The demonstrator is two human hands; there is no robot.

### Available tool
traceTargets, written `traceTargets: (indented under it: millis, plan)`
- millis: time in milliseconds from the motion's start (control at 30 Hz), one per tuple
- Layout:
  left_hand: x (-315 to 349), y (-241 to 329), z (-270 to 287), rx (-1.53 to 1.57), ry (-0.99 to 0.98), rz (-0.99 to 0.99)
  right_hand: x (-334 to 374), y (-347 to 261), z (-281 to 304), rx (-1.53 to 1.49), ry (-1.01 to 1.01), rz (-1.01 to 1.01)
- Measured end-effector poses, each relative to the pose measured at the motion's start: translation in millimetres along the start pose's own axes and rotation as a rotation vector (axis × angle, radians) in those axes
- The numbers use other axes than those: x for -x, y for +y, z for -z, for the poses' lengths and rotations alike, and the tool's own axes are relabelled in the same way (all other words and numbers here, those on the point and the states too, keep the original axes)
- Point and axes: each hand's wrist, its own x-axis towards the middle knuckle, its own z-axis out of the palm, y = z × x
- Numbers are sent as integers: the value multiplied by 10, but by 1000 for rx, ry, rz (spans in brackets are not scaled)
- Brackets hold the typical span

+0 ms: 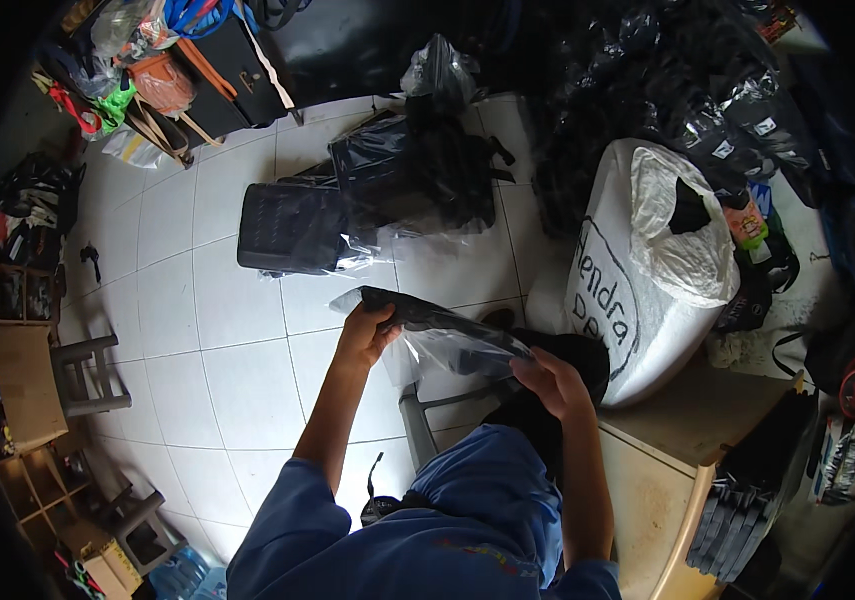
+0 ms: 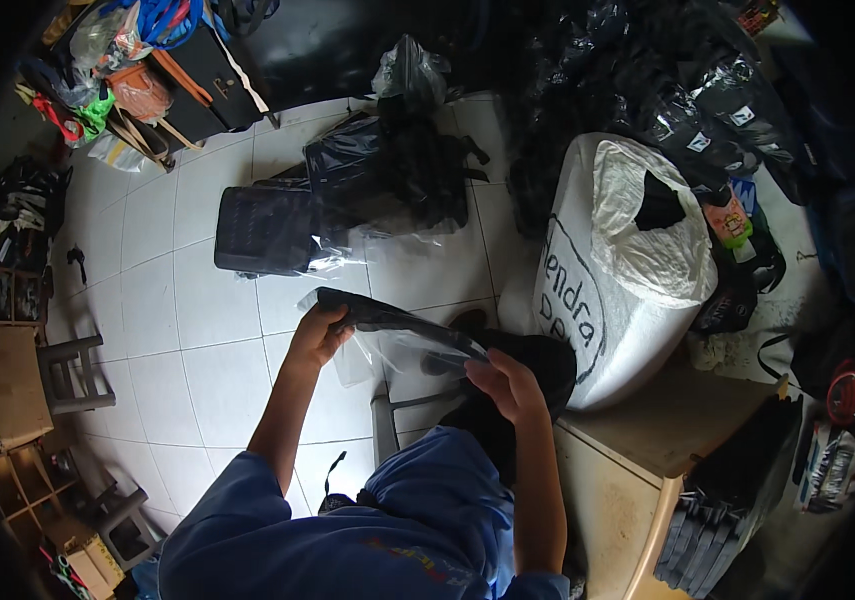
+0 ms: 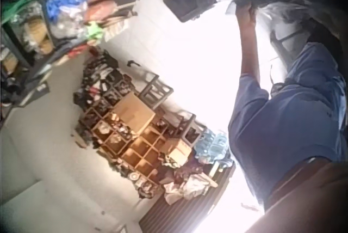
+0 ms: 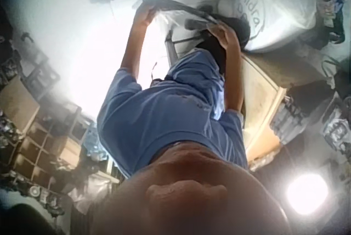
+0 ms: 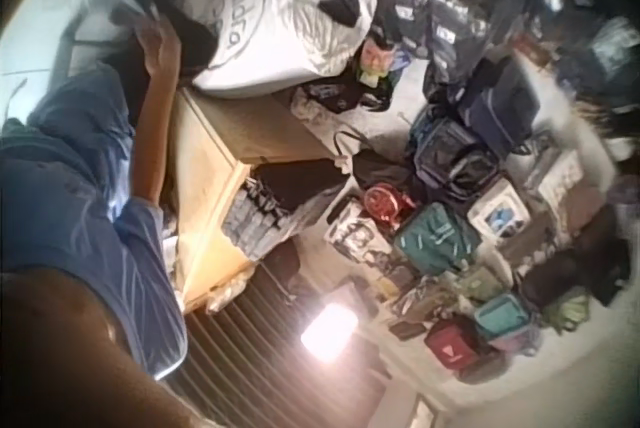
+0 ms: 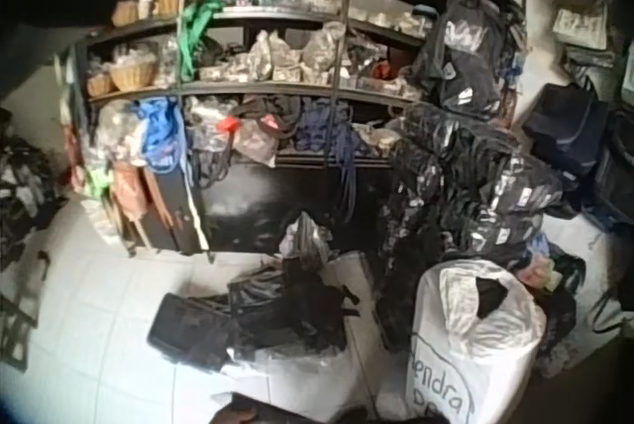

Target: The person places a black laptop sleeve into a clear plastic bag by hand, folds the bag over, and stacks the packaged item onto other similar items.

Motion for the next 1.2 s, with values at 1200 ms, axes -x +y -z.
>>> traceTargets:
  millis: [1200]
  plan:
    - [-1838,-1038,-752,-1238,-144,-935,1998,673,1382,-146,759,481]
